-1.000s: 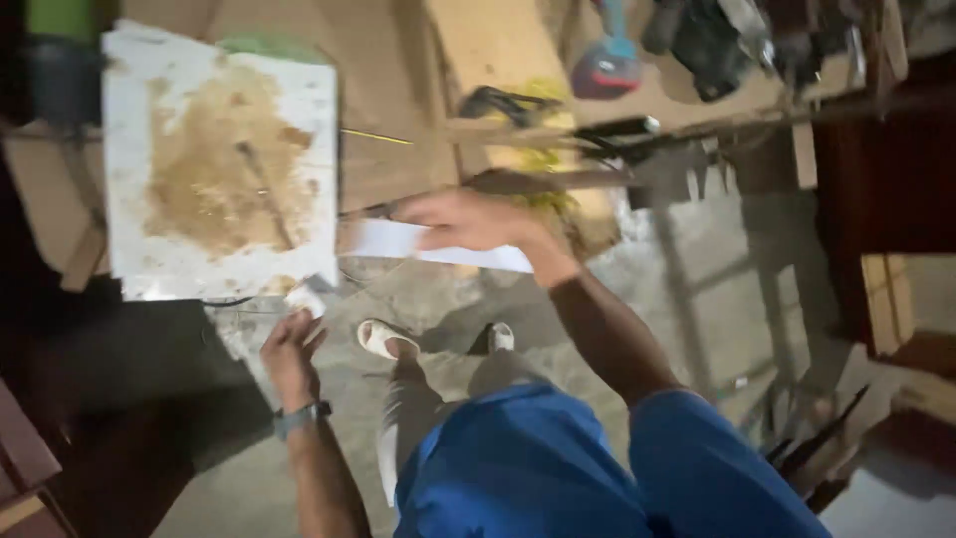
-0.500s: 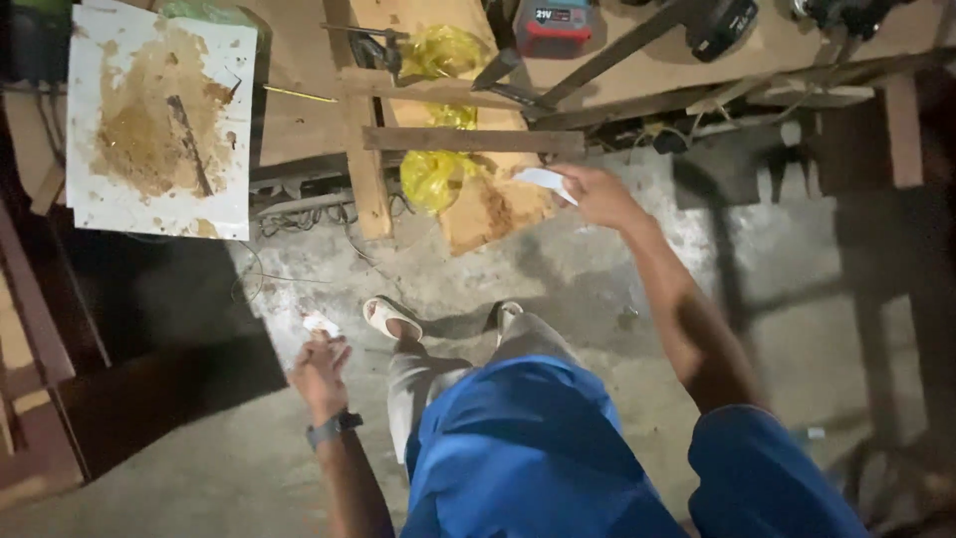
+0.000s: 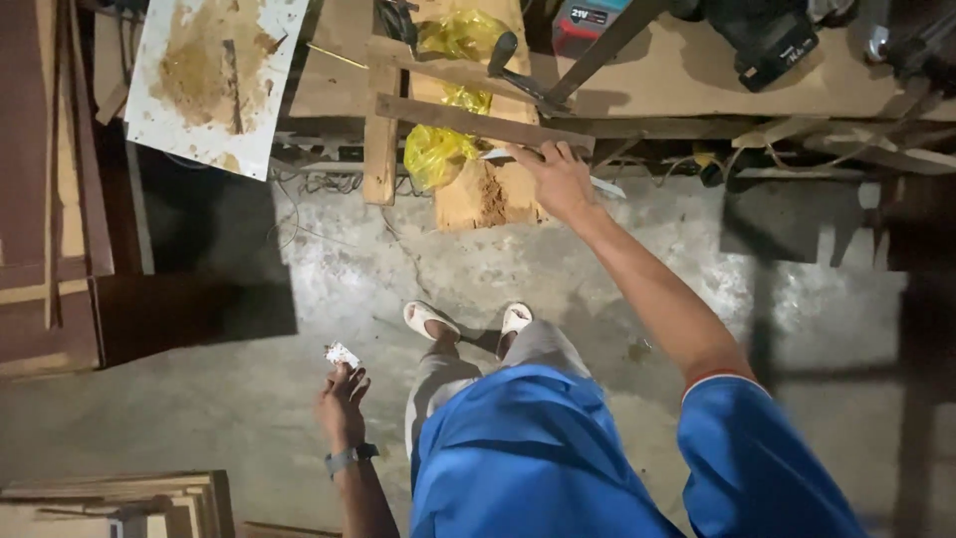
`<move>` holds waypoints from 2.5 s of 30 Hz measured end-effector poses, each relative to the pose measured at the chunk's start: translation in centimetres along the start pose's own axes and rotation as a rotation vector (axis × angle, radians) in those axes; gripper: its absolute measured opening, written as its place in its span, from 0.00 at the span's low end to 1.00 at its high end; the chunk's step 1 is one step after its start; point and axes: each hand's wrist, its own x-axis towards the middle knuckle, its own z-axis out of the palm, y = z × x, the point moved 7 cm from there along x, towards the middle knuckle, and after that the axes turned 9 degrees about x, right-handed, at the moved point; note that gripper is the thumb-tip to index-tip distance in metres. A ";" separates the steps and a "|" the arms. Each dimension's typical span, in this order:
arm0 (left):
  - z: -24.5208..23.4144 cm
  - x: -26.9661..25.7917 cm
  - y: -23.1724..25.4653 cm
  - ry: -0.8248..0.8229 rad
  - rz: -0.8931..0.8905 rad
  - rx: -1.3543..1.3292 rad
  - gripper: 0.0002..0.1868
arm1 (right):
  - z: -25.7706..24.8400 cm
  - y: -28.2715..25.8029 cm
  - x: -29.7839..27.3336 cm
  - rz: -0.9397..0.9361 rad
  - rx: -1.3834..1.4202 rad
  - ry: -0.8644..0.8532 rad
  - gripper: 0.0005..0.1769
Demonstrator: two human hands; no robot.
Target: The person scrapes a small piece of wood clamped to a workbench using a white plastic scraper. They repeatedly scrape the surface to remove material and then wipe the debris onto a nearby white board.
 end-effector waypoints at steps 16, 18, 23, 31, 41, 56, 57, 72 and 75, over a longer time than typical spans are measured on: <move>1.2 -1.6 -4.0 -0.002 -0.046 -0.059 0.06 | 3.3 0.8 0.3 -0.124 -0.085 0.215 0.59; 1.5 -2.2 -3.9 -0.031 -0.039 -0.005 0.07 | 3.2 0.6 0.3 -0.164 -0.163 0.178 0.59; 2.0 -2.0 -5.1 -0.027 -0.058 -0.056 0.08 | 3.8 0.4 0.0 -0.157 -0.157 0.090 0.64; 2.4 -2.6 -6.1 -0.050 -0.058 -0.050 0.05 | 1.8 0.0 -0.1 -0.256 -0.466 0.102 0.54; 2.4 -3.8 -7.2 -0.027 -0.076 -0.068 0.09 | 0.8 1.1 -1.7 -0.336 -0.409 0.186 0.46; 3.0 -2.9 -5.4 -0.026 -0.056 -0.087 0.08 | 1.6 0.2 0.0 -0.244 -0.265 0.150 0.53; 2.9 -2.8 -5.4 -0.011 -0.060 -0.112 0.07 | 1.4 0.4 -0.1 -0.217 -0.267 0.131 0.50; 4.2 -0.7 -7.9 -0.069 -0.045 -0.017 0.17 | 0.2 -1.3 -4.0 -0.184 -0.037 0.092 0.30; 4.4 -0.2 -7.8 -0.070 -0.057 -0.006 0.16 | 0.6 -0.7 -4.6 -0.251 -0.056 0.143 0.31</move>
